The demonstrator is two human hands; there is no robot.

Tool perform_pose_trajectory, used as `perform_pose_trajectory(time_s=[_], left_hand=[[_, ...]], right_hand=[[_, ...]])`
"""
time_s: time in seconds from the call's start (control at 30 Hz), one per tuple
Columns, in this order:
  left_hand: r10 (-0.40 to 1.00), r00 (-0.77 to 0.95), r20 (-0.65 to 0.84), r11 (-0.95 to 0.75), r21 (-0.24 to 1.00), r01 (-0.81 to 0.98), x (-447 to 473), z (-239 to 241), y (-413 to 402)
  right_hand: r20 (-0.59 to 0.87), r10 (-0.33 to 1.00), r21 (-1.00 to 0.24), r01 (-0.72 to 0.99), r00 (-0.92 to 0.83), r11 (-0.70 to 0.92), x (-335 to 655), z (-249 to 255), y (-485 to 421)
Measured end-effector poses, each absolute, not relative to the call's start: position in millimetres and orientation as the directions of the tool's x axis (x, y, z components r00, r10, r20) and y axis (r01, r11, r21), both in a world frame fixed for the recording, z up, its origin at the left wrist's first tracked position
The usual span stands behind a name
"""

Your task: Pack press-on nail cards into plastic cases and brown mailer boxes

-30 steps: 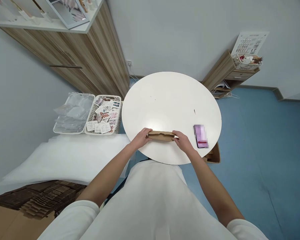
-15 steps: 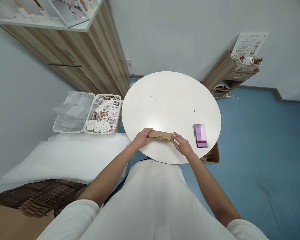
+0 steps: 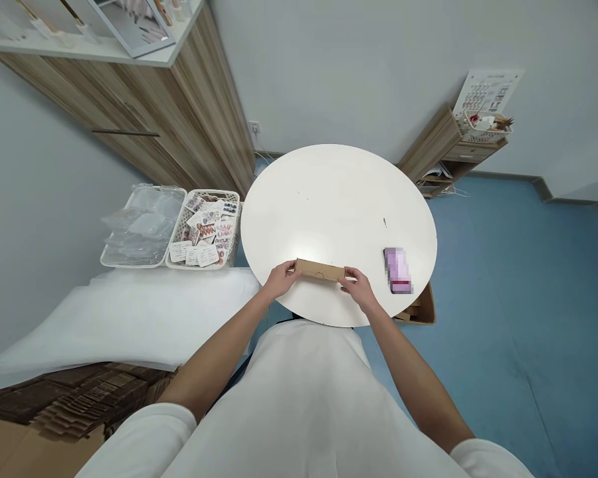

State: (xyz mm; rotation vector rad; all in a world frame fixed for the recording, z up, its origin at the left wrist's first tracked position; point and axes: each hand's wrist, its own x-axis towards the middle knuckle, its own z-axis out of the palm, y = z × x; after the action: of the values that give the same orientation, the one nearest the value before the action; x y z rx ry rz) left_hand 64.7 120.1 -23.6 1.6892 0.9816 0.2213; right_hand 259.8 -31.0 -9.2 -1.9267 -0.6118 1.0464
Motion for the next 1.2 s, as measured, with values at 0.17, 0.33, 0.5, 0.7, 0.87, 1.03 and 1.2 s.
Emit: perform_pose_trajectory(time_s=[0.17, 0.33, 0.5, 0.7, 0.87, 1.03, 1.2], left_hand=[[0.724, 0.638, -0.262, -0.101, 0.875, 0.474, 62, -30, 110], [0.719, 0.641, -0.269, -0.104, 0.870, 0.482, 60, -37, 93], [0.727, 0.589, -0.354, -0.077, 0.810, 0.582, 64, -50, 77], [0.798, 0.504, -0.329, -0.136, 0.717, 0.683, 78, -56, 76], [0.785, 0.525, -0.328, -0.165, 0.707, 0.687, 82, -58, 84], [0.766, 0.557, -0.321, -0.203, 0.702, 0.683, 93, -56, 78], [0.761, 0.566, -0.316, -0.184, 0.732, 0.656, 109, -57, 67]], right_hand=[[-0.392, 0.729, -0.852, 0.077, 0.561, -0.517, 257, -10, -37], [-0.372, 0.713, -0.841, 0.108, 0.594, -0.530, 254, -15, -41], [-0.410, 0.644, -0.737, 0.182, 0.646, -0.651, 255, -26, -50], [-0.447, 0.611, -0.634, 0.250, 0.653, -0.731, 261, -39, -42], [-0.425, 0.591, -0.612, 0.263, 0.686, -0.746, 262, -51, -30], [-0.396, 0.585, -0.625, 0.259, 0.708, -0.737, 265, -52, -35], [-0.368, 0.563, -0.632, 0.245, 0.740, -0.735, 275, -49, -48]])
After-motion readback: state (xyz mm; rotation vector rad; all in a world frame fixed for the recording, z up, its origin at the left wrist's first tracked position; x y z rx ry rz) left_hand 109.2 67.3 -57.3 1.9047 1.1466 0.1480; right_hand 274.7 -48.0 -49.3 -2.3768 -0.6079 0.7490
